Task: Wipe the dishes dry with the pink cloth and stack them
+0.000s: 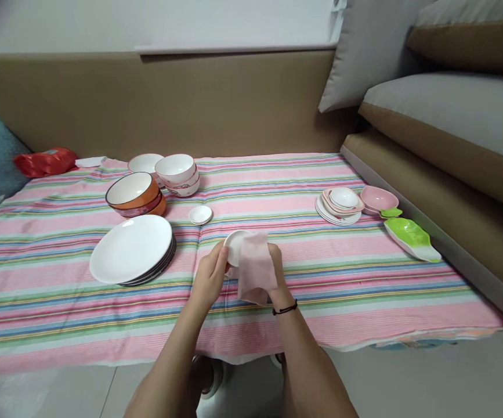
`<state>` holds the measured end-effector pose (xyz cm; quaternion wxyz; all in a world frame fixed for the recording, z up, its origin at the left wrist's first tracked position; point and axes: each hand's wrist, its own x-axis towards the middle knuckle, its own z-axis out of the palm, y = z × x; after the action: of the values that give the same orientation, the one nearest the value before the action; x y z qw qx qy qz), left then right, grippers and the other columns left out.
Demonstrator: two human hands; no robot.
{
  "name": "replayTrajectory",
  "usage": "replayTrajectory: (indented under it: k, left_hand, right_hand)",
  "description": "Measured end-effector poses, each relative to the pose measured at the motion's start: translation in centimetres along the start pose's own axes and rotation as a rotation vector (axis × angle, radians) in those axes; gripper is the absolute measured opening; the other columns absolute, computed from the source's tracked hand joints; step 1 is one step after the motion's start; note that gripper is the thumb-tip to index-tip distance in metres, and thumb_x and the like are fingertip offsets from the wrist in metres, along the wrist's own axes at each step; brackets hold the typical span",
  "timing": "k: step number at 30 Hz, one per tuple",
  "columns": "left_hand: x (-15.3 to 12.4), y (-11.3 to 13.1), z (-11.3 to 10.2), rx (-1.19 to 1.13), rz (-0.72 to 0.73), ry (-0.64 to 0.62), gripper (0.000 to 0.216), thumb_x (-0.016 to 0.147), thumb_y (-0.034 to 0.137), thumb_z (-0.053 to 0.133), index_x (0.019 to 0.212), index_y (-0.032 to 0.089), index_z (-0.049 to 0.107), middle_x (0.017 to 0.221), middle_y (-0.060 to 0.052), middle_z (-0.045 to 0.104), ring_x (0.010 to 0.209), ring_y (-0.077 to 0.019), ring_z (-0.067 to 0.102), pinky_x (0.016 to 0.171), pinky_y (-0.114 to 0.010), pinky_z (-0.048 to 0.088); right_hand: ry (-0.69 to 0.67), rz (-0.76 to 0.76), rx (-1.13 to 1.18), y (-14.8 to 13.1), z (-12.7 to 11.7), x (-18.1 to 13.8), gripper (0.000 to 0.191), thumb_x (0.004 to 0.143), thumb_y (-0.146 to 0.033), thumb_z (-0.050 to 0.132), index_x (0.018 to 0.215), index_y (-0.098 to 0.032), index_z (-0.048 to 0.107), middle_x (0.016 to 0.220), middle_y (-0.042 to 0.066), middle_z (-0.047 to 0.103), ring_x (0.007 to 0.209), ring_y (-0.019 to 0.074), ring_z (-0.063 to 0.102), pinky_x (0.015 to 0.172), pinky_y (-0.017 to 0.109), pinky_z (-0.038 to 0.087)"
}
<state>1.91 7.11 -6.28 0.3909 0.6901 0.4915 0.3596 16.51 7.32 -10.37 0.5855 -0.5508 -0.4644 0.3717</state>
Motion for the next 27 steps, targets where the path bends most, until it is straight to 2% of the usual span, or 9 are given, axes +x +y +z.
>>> replayTrajectory:
  k: [2, 5, 7, 9, 12, 15, 19, 24, 27]
  left_hand:
    - [0.2, -0.1, 0.0, -0.013, 0.005, 0.043, 0.044, 0.096, 0.046, 0.027, 0.119, 0.025, 0.058, 0.079, -0.003, 0.061, 0.070, -0.0185, 0.056, 0.062, -0.028, 0.040]
    - [0.5, -0.4, -0.2, -0.031, -0.017, 0.081, 0.045, 0.096, 0.045, 0.028, 0.127, 0.026, 0.053, 0.070, -0.001, 0.060, 0.061, -0.0176, 0.056, 0.059, -0.028, 0.042]
    - [0.5, -0.6, -0.3, -0.023, -0.016, 0.042, 0.044, 0.096, 0.044, 0.030, 0.128, 0.027, 0.053, 0.061, 0.000, 0.057, 0.055, -0.0166, 0.055, 0.057, -0.027, 0.043]
    - [0.5, -0.7, -0.3, -0.003, -0.002, -0.014, 0.042, 0.095, 0.043, 0.031, 0.128, 0.028, 0.054, 0.060, 0.001, 0.057, 0.055, -0.0163, 0.056, 0.056, -0.027, 0.043]
    - [0.5, -0.6, -0.1, -0.006, 0.000, -0.035, 0.041, 0.095, 0.043, 0.032, 0.126, 0.028, 0.055, 0.061, 0.001, 0.058, 0.055, -0.0159, 0.056, 0.054, -0.025, 0.042]
    - [0.7, -0.3, 0.0, -0.101, -0.027, 0.066, 0.041, 0.096, 0.043, 0.030, 0.121, 0.024, 0.056, 0.055, 0.002, 0.053, 0.049, -0.0140, 0.051, 0.049, -0.024, 0.039]
    - [1.2, 0.0, -0.3, -0.241, -0.065, 0.212, 0.041, 0.096, 0.044, 0.030, 0.117, 0.021, 0.055, 0.053, 0.003, 0.050, 0.044, -0.0119, 0.045, 0.045, -0.023, 0.036]
    - [1.3, -0.1, -0.5, -0.168, -0.030, 0.184, 0.038, 0.096, 0.042, 0.032, 0.116, 0.023, 0.058, 0.053, 0.003, 0.049, 0.045, -0.0117, 0.045, 0.047, -0.023, 0.035]
    - [1.3, -0.1, -0.4, -0.122, -0.028, 0.162, 0.038, 0.096, 0.040, 0.031, 0.115, 0.023, 0.059, 0.053, 0.003, 0.049, 0.045, -0.0120, 0.046, 0.048, -0.023, 0.035]
  right_hand:
    - [-0.073, 0.075, 0.073, -1.0, 0.2, -0.3, 0.049, 0.068, -0.064, 0.057, 0.053, -0.023, 0.036, 0.049, -0.004, 0.036, 0.045, 0.0103, 0.033, 0.042, 0.030, 0.037]
    - [-0.139, 0.197, 0.159, -2.6, 0.7, -0.2, 0.044, 0.068, -0.064, 0.053, 0.061, -0.022, 0.043, 0.055, -0.001, 0.042, 0.049, 0.0121, 0.038, 0.046, 0.030, 0.040]
    - [-0.090, 0.329, 0.207, -3.3, 1.0, 0.1, 0.042, 0.069, -0.061, 0.052, 0.060, -0.022, 0.040, 0.054, -0.002, 0.040, 0.048, 0.0113, 0.036, 0.045, 0.028, 0.038]
    - [0.026, 0.374, 0.179, -3.5, 0.9, 0.3, 0.039, 0.069, -0.055, 0.054, 0.057, -0.022, 0.035, 0.053, -0.004, 0.034, 0.048, 0.0096, 0.031, 0.044, 0.026, 0.033]
    - [0.169, 0.254, 0.082, -3.3, 0.5, 0.3, 0.033, 0.066, -0.048, 0.055, 0.058, -0.021, 0.038, 0.057, -0.003, 0.037, 0.053, 0.0098, 0.033, 0.047, 0.025, 0.032]
    - [0.204, 0.155, 0.034, -2.9, 0.1, 0.2, 0.029, 0.068, -0.046, 0.056, 0.062, -0.020, 0.044, 0.062, -0.003, 0.043, 0.059, 0.0113, 0.037, 0.051, 0.025, 0.034]
    - [0.260, 0.176, 0.128, -2.4, -0.2, 0.3, 0.026, 0.067, -0.044, 0.058, 0.072, -0.020, 0.050, 0.066, -0.003, 0.048, 0.061, 0.0115, 0.043, 0.055, 0.025, 0.037]
    - [0.242, 0.236, 0.274, -2.0, -0.2, 0.5, 0.028, 0.057, -0.040, 0.063, 0.073, -0.020, 0.053, 0.070, -0.002, 0.054, 0.063, 0.0125, 0.049, 0.057, 0.026, 0.042]
    - [0.257, 0.214, 0.261, -2.1, -0.2, 0.2, 0.024, 0.056, -0.033, 0.065, 0.075, -0.019, 0.061, 0.072, 0.000, 0.059, 0.065, 0.0146, 0.052, 0.057, 0.027, 0.043]
